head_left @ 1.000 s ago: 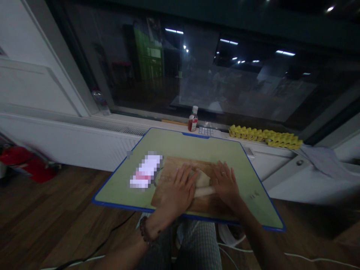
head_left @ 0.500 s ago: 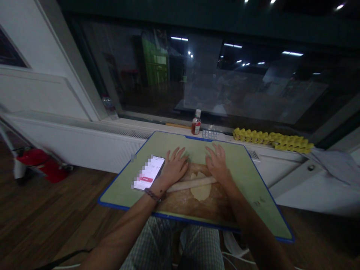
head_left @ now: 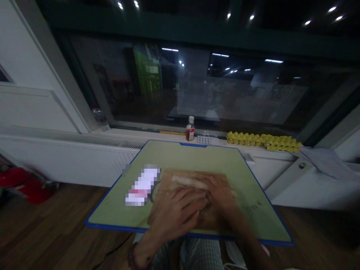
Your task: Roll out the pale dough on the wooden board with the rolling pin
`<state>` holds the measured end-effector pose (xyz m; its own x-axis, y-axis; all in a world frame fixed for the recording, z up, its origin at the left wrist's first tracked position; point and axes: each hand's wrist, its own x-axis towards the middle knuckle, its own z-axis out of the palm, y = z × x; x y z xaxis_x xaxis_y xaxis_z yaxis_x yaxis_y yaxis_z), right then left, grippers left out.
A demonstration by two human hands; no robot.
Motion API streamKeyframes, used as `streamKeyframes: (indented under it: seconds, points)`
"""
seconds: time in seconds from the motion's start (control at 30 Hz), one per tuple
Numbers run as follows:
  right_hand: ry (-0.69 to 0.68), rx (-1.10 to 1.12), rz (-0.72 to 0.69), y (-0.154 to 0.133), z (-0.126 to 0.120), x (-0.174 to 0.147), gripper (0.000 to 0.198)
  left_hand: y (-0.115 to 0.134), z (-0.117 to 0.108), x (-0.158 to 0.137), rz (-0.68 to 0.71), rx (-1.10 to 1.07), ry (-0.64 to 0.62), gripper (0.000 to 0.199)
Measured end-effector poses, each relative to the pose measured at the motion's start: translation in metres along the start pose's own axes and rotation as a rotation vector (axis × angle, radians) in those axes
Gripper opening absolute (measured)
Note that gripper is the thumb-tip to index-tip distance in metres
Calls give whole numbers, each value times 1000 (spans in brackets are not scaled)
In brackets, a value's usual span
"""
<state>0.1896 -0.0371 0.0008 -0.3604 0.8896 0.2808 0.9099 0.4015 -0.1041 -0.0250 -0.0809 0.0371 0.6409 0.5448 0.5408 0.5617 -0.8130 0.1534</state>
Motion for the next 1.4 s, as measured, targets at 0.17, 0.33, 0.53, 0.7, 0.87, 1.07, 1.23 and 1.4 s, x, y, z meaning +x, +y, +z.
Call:
streamKeyframes:
  seconds: [0.17,0.33,0.53,0.7,0.87,1.07,1.23,1.4]
  points:
    - [19,-40,502,6,-11,-7,35,-17,26,-2,-185,-40,-177,54]
    - [28,-41,541,4,-10,-10,38,-26,30,8,-269,5,-266,66]
    - [9,-26,529,3,-7,-10,40,-10,33,24,-213,156,-434,57]
    - [16,11,578,5,-4,-10,45,-2,47,28,-90,322,-497,50]
    - [21,39,597,5,-6,-9,45,-2,53,28,-43,390,-495,50]
    - [34,49,630,6,-5,-9,44,-4,54,30,-225,356,-480,46]
    - [84,87,646,6,-6,-10,43,-21,36,31,-453,23,-299,35]
    - [170,116,713,7,-5,-11,44,-24,14,23,-784,-252,75,47]
